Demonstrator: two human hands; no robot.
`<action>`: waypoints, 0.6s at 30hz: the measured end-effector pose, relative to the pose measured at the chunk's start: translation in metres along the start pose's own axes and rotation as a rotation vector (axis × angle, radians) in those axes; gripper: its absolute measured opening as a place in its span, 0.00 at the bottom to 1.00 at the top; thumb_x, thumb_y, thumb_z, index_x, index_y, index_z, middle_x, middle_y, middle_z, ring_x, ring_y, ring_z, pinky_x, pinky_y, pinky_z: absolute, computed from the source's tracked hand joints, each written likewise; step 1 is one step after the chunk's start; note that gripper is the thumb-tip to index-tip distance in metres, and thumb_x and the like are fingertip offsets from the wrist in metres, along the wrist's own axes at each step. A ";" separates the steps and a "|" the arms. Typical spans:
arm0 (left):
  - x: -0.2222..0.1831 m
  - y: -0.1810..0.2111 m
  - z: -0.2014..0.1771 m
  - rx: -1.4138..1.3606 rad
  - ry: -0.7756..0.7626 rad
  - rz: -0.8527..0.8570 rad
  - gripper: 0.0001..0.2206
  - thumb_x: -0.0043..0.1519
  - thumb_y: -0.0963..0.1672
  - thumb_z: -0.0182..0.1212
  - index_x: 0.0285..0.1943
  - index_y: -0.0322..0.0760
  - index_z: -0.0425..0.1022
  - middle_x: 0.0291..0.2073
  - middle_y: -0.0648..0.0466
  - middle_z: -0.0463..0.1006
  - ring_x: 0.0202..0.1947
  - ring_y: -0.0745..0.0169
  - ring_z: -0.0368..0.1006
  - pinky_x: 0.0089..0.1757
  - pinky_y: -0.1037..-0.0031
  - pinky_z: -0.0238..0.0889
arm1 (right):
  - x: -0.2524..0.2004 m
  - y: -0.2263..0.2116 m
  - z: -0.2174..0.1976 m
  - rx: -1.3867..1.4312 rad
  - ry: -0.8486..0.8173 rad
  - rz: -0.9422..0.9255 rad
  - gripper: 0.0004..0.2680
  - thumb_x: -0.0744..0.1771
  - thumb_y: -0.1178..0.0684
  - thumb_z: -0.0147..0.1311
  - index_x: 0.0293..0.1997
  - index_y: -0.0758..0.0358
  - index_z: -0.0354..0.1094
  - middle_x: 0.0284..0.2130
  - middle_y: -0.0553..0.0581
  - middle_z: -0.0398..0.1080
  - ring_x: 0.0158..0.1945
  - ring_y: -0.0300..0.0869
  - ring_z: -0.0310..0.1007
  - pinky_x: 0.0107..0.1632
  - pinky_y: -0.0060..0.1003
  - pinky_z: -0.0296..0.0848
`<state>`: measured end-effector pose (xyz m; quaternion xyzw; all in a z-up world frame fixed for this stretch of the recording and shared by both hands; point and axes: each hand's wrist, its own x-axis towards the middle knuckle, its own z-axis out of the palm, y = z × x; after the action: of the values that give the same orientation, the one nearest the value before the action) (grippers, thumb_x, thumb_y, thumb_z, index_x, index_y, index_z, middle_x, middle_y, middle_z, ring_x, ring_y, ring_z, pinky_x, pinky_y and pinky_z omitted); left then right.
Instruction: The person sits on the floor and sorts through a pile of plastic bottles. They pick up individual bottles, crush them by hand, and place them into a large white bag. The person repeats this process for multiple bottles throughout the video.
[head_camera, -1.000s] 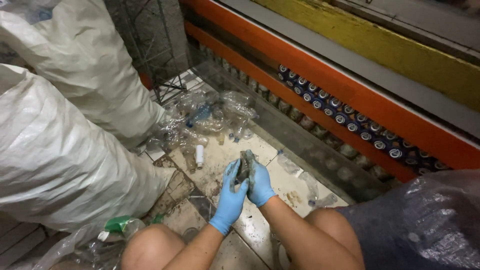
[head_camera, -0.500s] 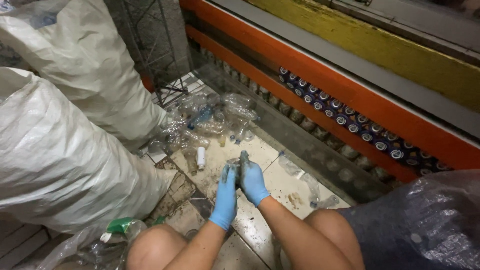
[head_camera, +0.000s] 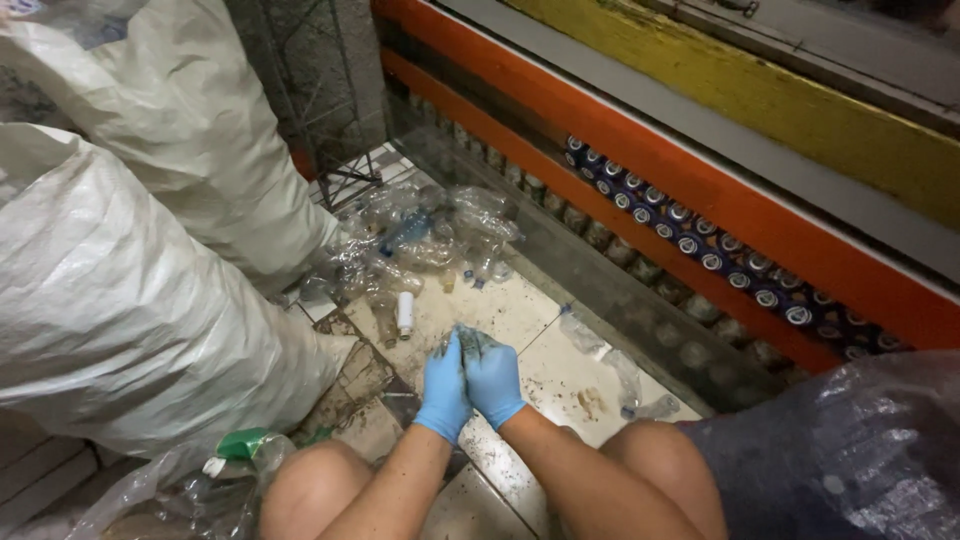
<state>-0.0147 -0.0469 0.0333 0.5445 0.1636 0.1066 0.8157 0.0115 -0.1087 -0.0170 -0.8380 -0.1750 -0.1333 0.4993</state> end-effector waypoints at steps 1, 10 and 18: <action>-0.001 0.001 0.001 0.002 0.000 -0.007 0.29 0.60 0.49 0.62 0.71 0.33 0.65 0.67 0.45 0.70 0.67 0.55 0.65 0.64 0.62 0.57 | -0.003 0.003 0.000 -0.001 -0.001 0.007 0.13 0.68 0.51 0.48 0.25 0.64 0.76 0.20 0.68 0.74 0.35 0.64 0.77 0.35 0.55 0.75; -0.005 0.011 0.015 0.019 -0.019 -0.011 0.30 0.59 0.49 0.66 0.69 0.33 0.67 0.64 0.45 0.73 0.64 0.54 0.68 0.62 0.60 0.61 | 0.011 0.019 0.009 -0.028 -0.091 -0.033 0.13 0.69 0.51 0.49 0.34 0.71 0.76 0.29 0.72 0.76 0.39 0.65 0.77 0.41 0.59 0.75; 0.000 0.030 0.015 0.004 0.070 -0.001 0.30 0.57 0.49 0.71 0.67 0.33 0.70 0.61 0.44 0.76 0.62 0.52 0.72 0.60 0.58 0.65 | 0.038 0.051 0.022 0.342 -0.104 -0.067 0.16 0.70 0.58 0.36 0.60 0.79 0.66 0.55 0.84 0.67 0.65 0.68 0.62 0.69 0.60 0.58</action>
<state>-0.0090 -0.0479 0.0663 0.5418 0.1927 0.1248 0.8085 0.0684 -0.1059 -0.0526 -0.7405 -0.2485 -0.0746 0.6199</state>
